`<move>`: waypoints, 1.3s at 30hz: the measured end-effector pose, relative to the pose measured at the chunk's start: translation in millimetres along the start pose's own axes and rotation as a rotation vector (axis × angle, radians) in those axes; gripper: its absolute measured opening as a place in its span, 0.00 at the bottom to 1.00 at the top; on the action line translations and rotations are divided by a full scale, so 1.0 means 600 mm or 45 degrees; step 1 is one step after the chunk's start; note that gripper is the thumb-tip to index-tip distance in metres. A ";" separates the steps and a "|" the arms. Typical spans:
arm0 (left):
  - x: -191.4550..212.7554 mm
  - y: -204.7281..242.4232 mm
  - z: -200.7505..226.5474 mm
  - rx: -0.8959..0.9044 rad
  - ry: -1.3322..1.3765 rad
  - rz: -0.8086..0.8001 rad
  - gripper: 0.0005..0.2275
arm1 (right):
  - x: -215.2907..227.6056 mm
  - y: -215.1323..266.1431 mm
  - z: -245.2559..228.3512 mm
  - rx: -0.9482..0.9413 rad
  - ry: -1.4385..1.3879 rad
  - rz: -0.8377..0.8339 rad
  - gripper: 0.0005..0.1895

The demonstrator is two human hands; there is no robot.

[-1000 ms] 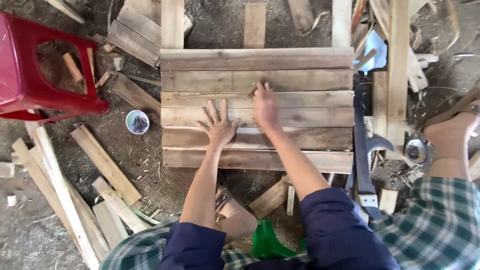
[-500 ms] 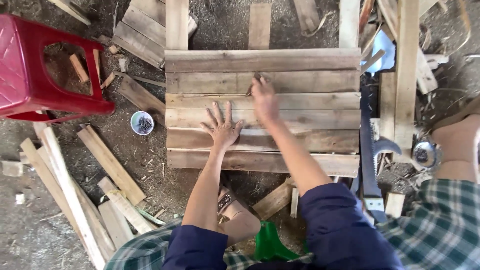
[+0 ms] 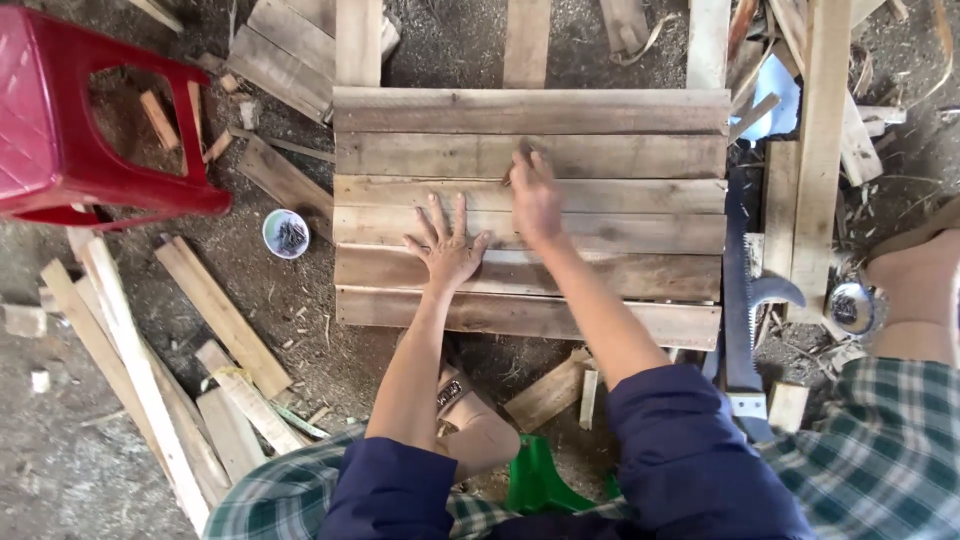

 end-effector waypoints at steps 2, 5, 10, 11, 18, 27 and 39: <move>-0.002 -0.003 -0.001 0.000 0.001 -0.012 0.38 | 0.020 -0.018 -0.023 0.230 0.137 -0.017 0.18; 0.003 -0.003 0.000 0.019 0.029 -0.007 0.38 | -0.036 0.029 0.267 0.039 0.330 -0.007 0.16; 0.001 0.004 0.001 0.031 0.035 -0.004 0.37 | 0.082 -0.066 0.193 -0.559 -0.227 0.387 0.12; 0.003 0.001 0.002 0.020 0.030 0.001 0.37 | 0.064 -0.074 0.151 -0.781 -0.301 0.564 0.11; 0.004 0.006 0.004 -0.010 0.023 -0.019 0.37 | -0.019 -0.002 0.041 0.257 0.124 -0.117 0.18; -0.004 -0.005 0.000 -0.003 0.068 0.060 0.36 | -0.011 0.078 0.281 -0.013 1.353 0.160 0.21; -0.028 0.005 0.007 -0.012 -0.134 0.116 0.36 | 0.205 0.160 0.243 -0.207 0.418 0.070 0.31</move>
Point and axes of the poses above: each hand's wrist, its own y-axis away from the middle knuckle, its own x-axis out of the back of the hand, z = x × y, the point moved 2 cm from there along -y, towards the middle knuckle, and after that the axes turned 15 degrees about z, right-handed, at the moved point
